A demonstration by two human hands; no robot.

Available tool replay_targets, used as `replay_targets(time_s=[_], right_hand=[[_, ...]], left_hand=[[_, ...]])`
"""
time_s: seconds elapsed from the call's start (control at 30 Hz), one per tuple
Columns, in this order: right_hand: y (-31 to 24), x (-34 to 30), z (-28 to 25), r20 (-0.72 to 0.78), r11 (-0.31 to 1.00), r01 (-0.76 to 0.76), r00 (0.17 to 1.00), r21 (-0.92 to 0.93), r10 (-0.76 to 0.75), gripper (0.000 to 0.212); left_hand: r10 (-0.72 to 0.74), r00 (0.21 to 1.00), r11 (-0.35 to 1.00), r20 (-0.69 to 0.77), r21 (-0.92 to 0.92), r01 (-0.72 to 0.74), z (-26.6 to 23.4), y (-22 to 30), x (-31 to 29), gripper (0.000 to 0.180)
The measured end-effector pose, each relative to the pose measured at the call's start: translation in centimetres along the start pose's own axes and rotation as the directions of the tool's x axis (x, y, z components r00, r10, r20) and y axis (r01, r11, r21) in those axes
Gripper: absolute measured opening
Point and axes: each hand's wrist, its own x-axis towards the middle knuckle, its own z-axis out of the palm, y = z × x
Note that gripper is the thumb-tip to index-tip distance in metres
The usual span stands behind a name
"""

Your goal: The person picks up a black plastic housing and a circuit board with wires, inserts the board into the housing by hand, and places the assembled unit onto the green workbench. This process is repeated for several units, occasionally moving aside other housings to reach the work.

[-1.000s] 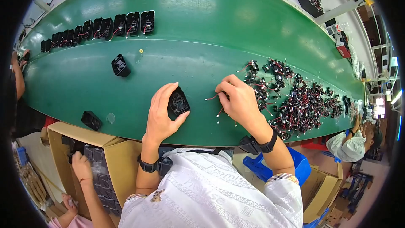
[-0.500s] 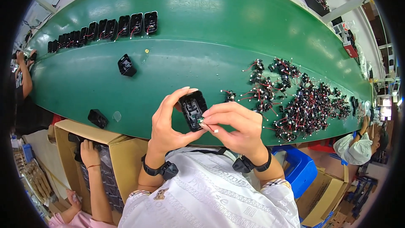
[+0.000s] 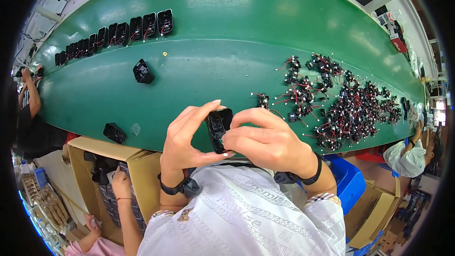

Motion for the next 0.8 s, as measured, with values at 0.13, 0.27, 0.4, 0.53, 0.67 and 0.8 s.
replay_targets(time_s=[0.13, 0.27, 0.4, 0.53, 0.67, 0.8], right_hand=[[0.3, 0.2, 0.4, 0.056, 0.997, -0.018, 0.998, 0.072, 0.014, 0.026], [-0.8, -0.2, 0.9, 0.040, 0.991, -0.056, 0.997, -0.123, 0.061, 0.031], [-1.2, -0.5, 0.9, 0.067, 0.990, -0.105, 0.991, -0.098, 0.112, 0.046], [0.2, -0.9, 1.1, 0.060, 0.991, -0.128, 0.990, 0.045, 0.125, 0.047], [0.0, -0.5, 1.5, 0.092, 0.952, -0.239, 0.970, 0.193, 0.225, 0.043], [0.4, -0.5, 2.1, 0.129, 0.852, -0.404, 0.915, 0.334, 0.383, 0.038]], left_hand=[[0.012, 0.997, 0.998, -0.075, 0.057, -0.008, 0.5, -0.1, -0.2, 0.078], [0.026, 0.982, 0.994, -0.188, 0.107, -0.006, 0.8, -0.7, -0.4, 0.079], [0.119, 0.947, 0.975, -0.297, 0.216, -0.054, 0.9, -0.8, -0.1, 0.079], [0.111, 0.931, 0.966, -0.347, 0.259, -0.019, 1.9, -1.1, -0.1, 0.077], [0.126, 0.916, 0.944, -0.380, 0.331, 0.008, 2.0, -1.5, -0.4, 0.079], [0.080, 0.900, 0.964, -0.429, 0.263, 0.040, 3.7, -1.2, -0.2, 0.086]])
